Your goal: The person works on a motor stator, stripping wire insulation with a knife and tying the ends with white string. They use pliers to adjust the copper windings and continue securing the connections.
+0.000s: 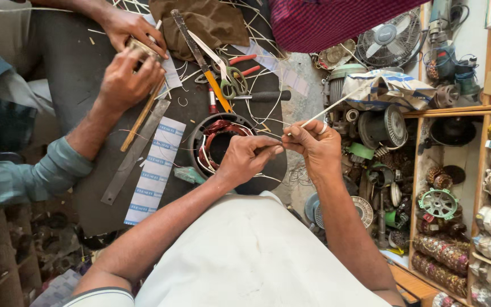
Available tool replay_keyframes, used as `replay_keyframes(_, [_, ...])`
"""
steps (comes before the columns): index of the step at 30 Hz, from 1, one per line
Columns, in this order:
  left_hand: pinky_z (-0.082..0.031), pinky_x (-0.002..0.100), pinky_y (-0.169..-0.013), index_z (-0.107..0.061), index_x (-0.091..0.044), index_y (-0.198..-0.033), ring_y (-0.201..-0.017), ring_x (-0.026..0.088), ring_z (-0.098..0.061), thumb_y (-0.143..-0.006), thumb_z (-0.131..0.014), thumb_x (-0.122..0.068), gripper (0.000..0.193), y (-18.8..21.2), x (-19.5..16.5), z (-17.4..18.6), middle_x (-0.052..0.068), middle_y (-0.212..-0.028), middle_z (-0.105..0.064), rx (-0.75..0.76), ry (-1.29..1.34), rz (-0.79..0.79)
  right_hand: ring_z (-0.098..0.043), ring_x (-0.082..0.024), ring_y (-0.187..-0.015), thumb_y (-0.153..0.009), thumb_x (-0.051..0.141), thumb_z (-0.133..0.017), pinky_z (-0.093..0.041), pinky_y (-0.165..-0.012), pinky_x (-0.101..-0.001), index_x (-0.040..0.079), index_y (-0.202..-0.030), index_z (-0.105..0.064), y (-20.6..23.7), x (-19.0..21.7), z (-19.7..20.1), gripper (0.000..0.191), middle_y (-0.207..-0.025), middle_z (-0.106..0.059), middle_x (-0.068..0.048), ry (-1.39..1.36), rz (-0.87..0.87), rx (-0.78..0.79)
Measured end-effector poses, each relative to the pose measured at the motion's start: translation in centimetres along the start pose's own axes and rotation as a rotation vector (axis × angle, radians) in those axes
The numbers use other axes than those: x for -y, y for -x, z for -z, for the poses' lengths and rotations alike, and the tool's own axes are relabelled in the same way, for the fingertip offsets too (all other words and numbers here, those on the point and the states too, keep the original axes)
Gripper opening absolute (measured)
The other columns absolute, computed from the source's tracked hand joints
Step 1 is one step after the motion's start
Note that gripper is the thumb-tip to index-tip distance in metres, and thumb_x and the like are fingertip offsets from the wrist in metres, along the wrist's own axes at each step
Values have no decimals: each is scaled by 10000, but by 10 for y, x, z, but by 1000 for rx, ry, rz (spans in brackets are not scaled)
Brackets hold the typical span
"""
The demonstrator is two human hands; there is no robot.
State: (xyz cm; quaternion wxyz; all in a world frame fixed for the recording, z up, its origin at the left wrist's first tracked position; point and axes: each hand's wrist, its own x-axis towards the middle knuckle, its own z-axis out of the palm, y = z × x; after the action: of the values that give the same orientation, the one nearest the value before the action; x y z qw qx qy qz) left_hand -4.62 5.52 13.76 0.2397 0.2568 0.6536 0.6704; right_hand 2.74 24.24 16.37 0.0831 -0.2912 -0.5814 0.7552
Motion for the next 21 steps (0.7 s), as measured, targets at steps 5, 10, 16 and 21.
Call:
replay_keyframes(5, [-484,255,-481,-773,-18,-1028,-512,66,-640,-931,-740,-161,176,2,0,-2,70,-635,-699,10,12,-25,-756,-213,-783,-928,50,-760,-646,-731,-346,-24,-982,-721,4,0,-2,100,-930,-763,-155,19,11,9])
replay_keyframes(10, [-491,256,-490,-774,-15,-1026,-522,70,-632,-935,-737,-151,168,5,-1,-5,71,-641,-703,22,32,-20,-760,-211,-776,-926,55,-756,-654,-727,-343,-20,-970,-723,8,1,-1,92,-927,-765,-150,-16,18,6])
replay_keyframes(16, [-525,249,-510,-768,-19,-1050,-546,77,-684,-918,-733,-141,183,8,-4,-9,79,-670,-732,20,-7,1,-751,-195,-771,-920,57,-768,-654,-714,-341,-25,-966,-725,15,2,0,103,-910,-758,-137,20,26,-8])
replay_keyframes(21, [-550,254,-537,-761,-14,-1050,-584,106,-725,-920,-736,-133,178,9,-4,-11,94,-703,-748,12,-22,-30,-750,-179,-782,-907,62,-776,-654,-720,-326,-26,-962,-725,20,0,1,116,-900,-760,-126,74,21,10])
